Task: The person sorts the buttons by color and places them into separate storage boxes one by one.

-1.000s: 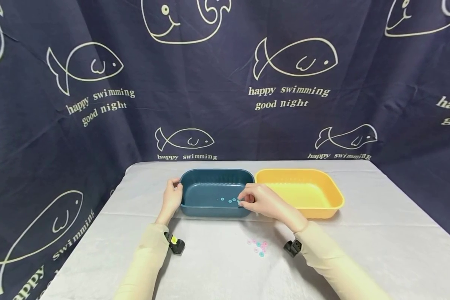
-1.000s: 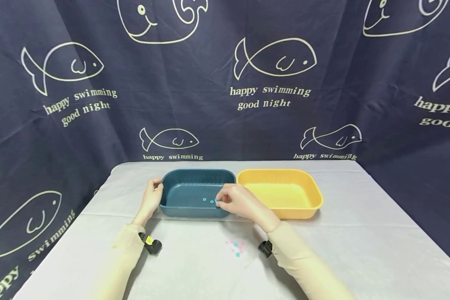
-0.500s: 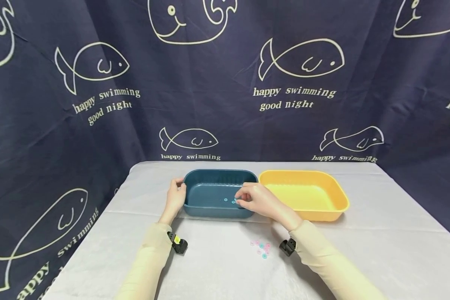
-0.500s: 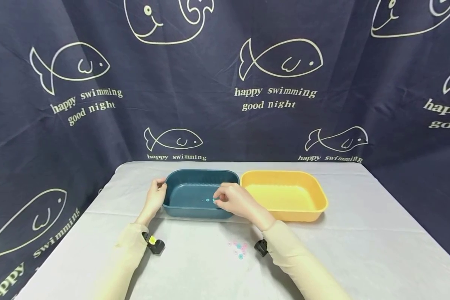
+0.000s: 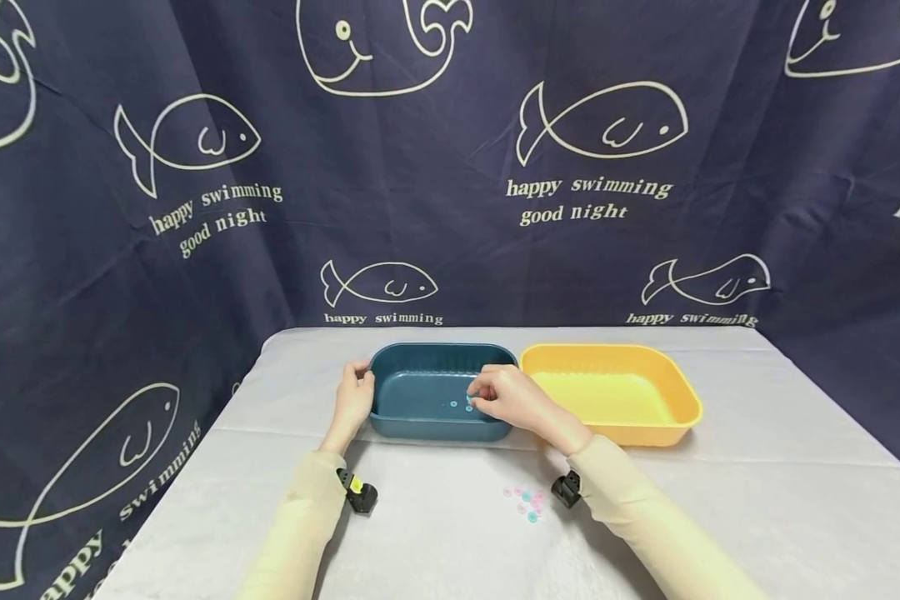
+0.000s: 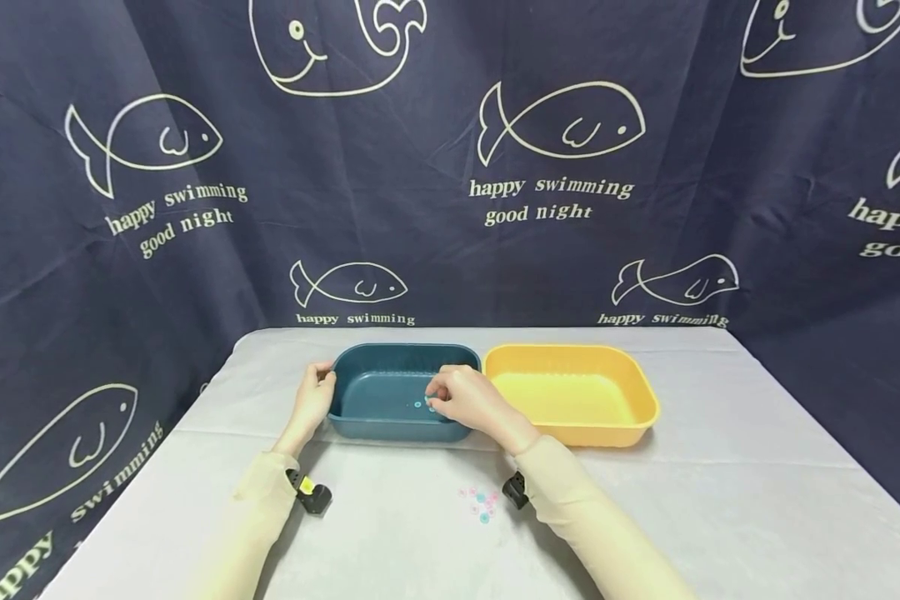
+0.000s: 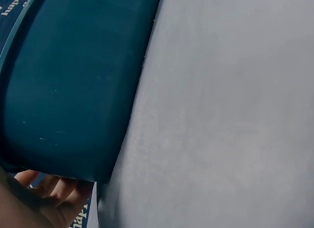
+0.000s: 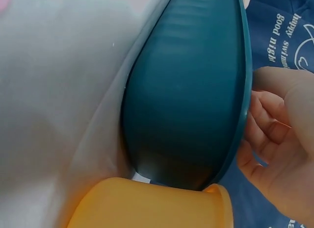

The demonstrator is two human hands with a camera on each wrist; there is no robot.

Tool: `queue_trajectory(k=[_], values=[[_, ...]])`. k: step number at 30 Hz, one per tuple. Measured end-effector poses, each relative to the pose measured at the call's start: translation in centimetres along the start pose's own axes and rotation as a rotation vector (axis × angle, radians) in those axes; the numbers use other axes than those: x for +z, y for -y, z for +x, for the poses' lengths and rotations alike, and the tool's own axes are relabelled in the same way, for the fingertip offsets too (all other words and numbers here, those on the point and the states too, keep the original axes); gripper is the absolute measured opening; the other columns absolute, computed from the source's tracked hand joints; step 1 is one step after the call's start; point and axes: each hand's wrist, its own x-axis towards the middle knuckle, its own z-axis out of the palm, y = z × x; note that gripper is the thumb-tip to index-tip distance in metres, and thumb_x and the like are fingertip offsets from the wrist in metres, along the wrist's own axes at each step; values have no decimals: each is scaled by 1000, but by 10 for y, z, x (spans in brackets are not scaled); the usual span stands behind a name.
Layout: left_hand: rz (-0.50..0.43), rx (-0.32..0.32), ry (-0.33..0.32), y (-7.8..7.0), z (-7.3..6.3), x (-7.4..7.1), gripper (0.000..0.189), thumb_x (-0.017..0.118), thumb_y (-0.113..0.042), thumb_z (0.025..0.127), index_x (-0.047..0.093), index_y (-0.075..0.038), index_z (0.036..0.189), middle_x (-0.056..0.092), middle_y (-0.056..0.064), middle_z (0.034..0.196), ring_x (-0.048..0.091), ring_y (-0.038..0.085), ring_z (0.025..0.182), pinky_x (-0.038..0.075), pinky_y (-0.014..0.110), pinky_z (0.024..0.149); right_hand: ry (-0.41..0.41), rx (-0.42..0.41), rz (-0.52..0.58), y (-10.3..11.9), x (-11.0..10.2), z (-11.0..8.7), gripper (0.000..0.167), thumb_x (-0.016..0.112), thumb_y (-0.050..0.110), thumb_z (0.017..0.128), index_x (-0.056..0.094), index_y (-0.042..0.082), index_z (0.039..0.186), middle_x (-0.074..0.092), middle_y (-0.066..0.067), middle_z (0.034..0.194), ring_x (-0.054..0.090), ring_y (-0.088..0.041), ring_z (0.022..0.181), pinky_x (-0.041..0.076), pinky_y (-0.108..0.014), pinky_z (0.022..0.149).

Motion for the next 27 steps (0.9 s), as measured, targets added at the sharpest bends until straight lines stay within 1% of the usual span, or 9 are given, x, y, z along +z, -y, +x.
queue_trajectory(k=[3,8,12,19,27], values=[[9,12,-7,0,-1,0,36,37,-14,97,41,2,129,46,25,130,42,39,125,35,52,103,8,-3,10,-1,2,1,9,68,8,82,73,5,88,56,4,72,51,-4,63,44,-17,58],[21,25,-21,1,-2,2,35,37,-13,97,42,3,128,47,26,128,44,40,122,36,52,101,42,21,15,-3,7,2,10,67,8,83,73,4,90,57,3,74,53,-3,63,44,-16,58],[9,27,-31,1,-2,1,35,38,-13,97,42,3,128,47,26,128,44,40,120,36,52,101,49,33,24,-3,9,7,10,69,9,83,73,4,90,58,3,75,54,-5,63,45,-16,59],[8,24,-20,3,-3,2,36,36,-13,97,41,3,129,46,26,130,43,40,123,35,53,102,95,105,26,-4,15,13,10,68,10,84,73,6,91,60,3,78,57,-7,68,47,-19,62],[17,5,-10,1,-3,3,36,36,-14,98,40,2,130,46,25,130,46,39,121,40,51,99,129,156,28,-6,19,21,8,66,10,85,72,8,91,61,3,80,59,-8,71,48,-20,63]])
